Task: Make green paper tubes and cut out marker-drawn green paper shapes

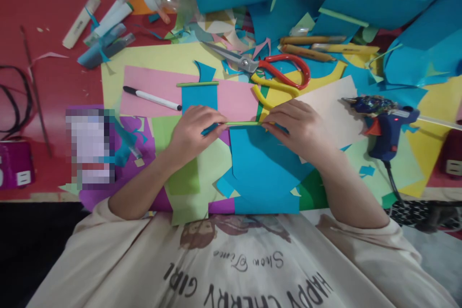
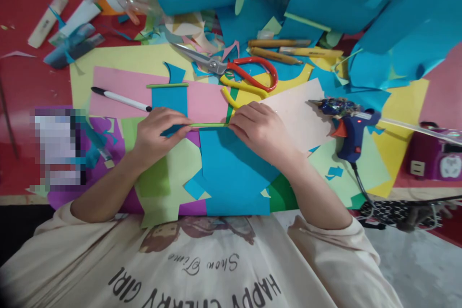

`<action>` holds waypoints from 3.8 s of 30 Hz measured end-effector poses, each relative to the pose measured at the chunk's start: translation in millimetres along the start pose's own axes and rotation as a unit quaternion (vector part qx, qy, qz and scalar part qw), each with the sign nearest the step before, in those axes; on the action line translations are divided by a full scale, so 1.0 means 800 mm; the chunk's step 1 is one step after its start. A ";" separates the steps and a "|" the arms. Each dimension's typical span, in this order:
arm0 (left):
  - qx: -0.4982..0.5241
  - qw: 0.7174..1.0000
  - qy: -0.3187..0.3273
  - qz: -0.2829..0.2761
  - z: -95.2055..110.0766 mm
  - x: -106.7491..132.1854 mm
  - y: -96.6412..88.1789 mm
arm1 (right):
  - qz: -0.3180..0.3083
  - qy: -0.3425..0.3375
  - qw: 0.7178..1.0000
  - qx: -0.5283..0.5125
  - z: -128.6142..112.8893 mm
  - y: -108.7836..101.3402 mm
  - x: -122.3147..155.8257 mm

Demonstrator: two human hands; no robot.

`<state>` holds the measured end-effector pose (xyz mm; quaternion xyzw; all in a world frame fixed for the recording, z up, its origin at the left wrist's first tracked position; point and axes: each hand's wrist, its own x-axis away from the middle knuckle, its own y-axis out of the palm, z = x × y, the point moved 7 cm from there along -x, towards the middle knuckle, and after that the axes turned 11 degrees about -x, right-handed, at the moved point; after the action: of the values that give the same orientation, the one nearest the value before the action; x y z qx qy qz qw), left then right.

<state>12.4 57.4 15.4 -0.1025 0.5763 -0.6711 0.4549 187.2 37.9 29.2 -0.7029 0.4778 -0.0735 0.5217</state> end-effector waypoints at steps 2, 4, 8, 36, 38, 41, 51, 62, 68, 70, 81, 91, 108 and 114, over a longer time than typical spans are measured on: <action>0.003 1.000 -0.002 0.006 0.001 0.001 -0.001 | -0.006 0.014 1.000 -0.013 0.003 0.000 0.001; 0.006 1.000 -0.010 0.006 0.002 0.002 -0.001 | -0.023 0.031 0.998 -0.045 0.006 0.001 0.001; 0.017 0.999 -0.020 0.032 0.003 0.003 -0.006 | -0.042 0.092 0.987 -0.124 0.018 -0.004 0.002; -0.067 0.996 0.031 -0.042 0.014 0.007 0.010 | -0.055 0.109 0.982 -0.141 0.026 0.002 0.008; -0.075 0.996 0.039 -0.041 0.015 0.007 0.010 | -0.055 0.107 0.983 -0.136 0.025 0.002 0.008; -0.085 0.994 0.057 -0.038 0.018 0.007 0.009 | -0.061 0.107 0.984 -0.130 0.025 0.004 0.008; -0.115 0.989 0.091 -0.022 0.026 0.009 0.007 | -0.093 0.109 0.985 -0.100 0.027 0.010 0.010; -0.142 0.984 0.108 -0.017 0.029 0.010 0.008 | -0.111 0.087 0.987 -0.074 0.024 0.012 0.008; -0.139 0.985 0.100 -0.031 0.028 0.011 0.009 | -0.105 0.078 0.988 -0.083 0.022 0.012 0.008; -0.140 0.985 0.093 -0.040 0.027 0.011 0.011 | -0.107 0.080 0.988 -0.081 0.022 0.013 0.008; -0.128 0.989 0.063 -0.050 0.027 0.008 0.011 | -0.071 0.099 0.988 -0.092 0.013 0.010 0.005; -0.119 0.989 0.075 -0.044 0.032 0.004 0.010 | -0.056 0.089 0.987 -0.124 0.003 0.024 0.008; -0.131 0.986 0.096 -0.029 0.032 0.008 0.011 | -0.043 0.045 0.994 -0.090 -0.008 0.023 0.004; -0.131 0.986 0.101 -0.018 0.034 0.007 0.010 | -0.037 0.040 0.995 -0.082 -0.007 0.022 0.004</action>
<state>31.3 35.7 14.8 -0.1034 0.7002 -0.6050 0.3647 175.1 31.8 16.6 -0.7575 0.4760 -0.0813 0.4394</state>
